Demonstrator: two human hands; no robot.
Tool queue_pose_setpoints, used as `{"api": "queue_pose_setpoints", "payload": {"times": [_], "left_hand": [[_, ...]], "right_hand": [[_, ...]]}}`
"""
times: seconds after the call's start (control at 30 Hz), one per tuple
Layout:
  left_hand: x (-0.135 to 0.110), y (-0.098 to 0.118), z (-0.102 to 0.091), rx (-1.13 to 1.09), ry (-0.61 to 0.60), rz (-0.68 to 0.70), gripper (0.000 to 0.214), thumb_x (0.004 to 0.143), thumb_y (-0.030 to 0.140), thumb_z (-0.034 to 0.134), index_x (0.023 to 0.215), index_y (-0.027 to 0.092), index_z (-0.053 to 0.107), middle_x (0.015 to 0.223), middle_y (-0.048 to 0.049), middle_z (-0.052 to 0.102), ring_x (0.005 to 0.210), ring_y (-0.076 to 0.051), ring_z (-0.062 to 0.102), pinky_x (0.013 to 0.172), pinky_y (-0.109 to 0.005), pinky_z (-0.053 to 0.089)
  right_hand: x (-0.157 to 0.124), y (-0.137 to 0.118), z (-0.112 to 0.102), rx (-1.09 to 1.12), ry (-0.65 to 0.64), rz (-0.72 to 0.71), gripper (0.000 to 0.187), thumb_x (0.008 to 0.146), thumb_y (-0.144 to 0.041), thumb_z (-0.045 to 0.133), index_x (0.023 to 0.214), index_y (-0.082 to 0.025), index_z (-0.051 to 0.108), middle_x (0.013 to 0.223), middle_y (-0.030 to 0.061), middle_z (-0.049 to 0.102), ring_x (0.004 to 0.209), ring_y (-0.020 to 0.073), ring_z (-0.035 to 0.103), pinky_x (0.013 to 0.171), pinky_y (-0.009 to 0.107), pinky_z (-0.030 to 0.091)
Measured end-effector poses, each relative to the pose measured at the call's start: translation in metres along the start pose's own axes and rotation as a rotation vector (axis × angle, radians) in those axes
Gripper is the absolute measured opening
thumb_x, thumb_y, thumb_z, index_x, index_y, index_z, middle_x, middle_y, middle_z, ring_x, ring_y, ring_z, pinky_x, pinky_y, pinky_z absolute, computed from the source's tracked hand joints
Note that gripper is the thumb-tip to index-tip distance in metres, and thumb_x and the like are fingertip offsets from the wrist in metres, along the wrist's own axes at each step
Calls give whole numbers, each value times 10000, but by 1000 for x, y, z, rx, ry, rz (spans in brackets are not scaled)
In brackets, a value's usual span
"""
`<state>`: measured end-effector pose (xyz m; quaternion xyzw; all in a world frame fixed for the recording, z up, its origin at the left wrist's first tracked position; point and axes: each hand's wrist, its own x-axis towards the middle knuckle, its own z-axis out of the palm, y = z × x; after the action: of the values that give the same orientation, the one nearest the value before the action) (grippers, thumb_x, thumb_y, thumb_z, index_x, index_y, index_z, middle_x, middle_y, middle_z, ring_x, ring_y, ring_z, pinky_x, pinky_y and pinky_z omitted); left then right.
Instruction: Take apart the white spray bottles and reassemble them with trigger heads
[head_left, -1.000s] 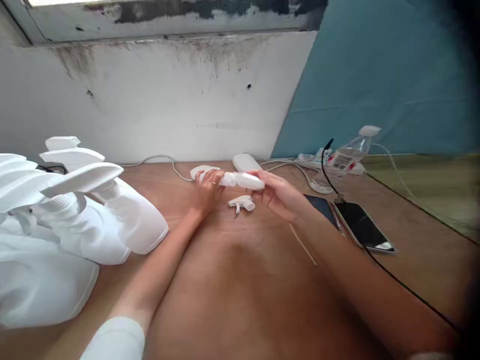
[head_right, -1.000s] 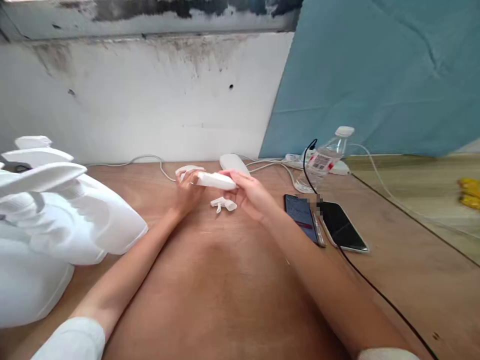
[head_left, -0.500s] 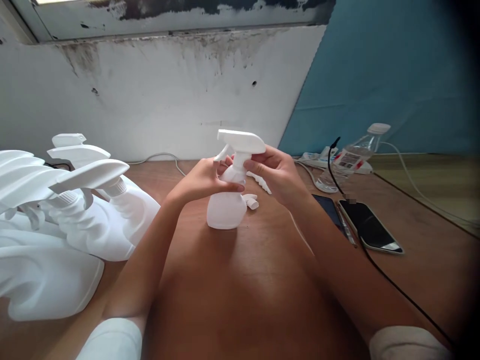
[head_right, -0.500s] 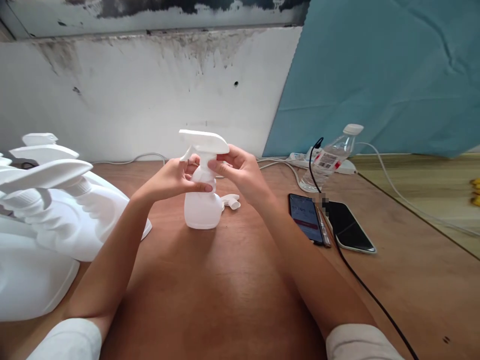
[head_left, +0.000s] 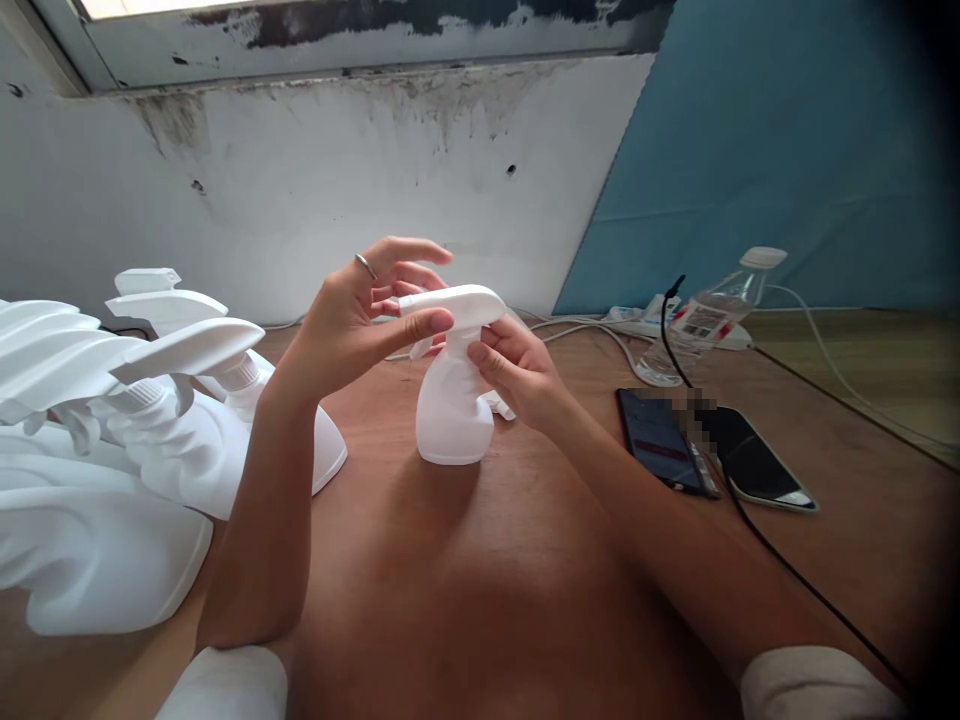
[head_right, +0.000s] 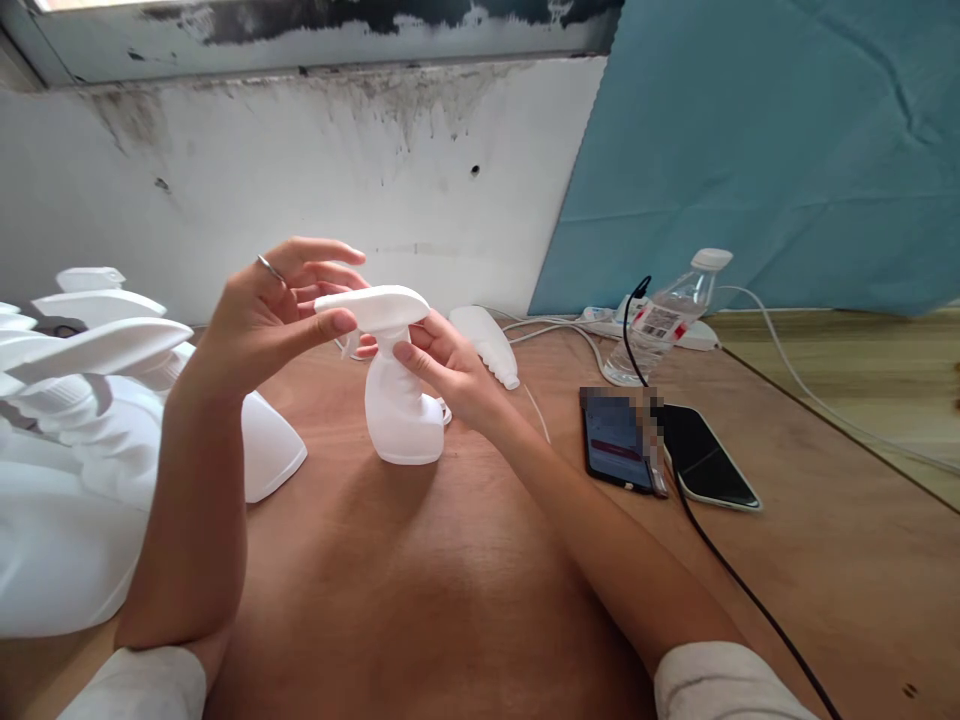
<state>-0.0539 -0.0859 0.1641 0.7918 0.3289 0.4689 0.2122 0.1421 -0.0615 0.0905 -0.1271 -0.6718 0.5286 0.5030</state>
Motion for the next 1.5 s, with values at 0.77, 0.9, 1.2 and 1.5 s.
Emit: {"api": "queue_pose_setpoints", "payload": {"times": [0.77,0.9,1.2,1.5], "left_hand": [[-1,6,11,207,181,94,73,842,255,671,885,253,730,872,4,728,799,-154,671,758,-331,590],[-2,8,11,209,175,84,65,837,247,675,870,257,729,876,6,726,801,-151,666,750,-323,588],[-4,15,10,239,144,80,60,833,238,680,856,246,735,834,12,720,803,-154,667,775,-324,580],[-9,26,9,358,141,77,55,815,234,681,830,260,728,789,26,709,737,-142,639,726,-287,553]], "right_hand": [[-5,6,9,56,-32,38,331,927,-482,520,1079,-197,590,1043,85,645,950,206,620,814,350,490],[-4,7,18,82,107,11,383,837,-396,690,1110,-222,485,915,29,655,878,184,647,803,343,502],[-7,-2,31,-1,237,64,373,784,-432,732,985,-191,530,822,18,632,752,153,618,654,282,485],[-10,-4,40,0,275,55,348,808,-427,709,996,-197,528,831,13,621,741,146,613,660,284,493]]}}
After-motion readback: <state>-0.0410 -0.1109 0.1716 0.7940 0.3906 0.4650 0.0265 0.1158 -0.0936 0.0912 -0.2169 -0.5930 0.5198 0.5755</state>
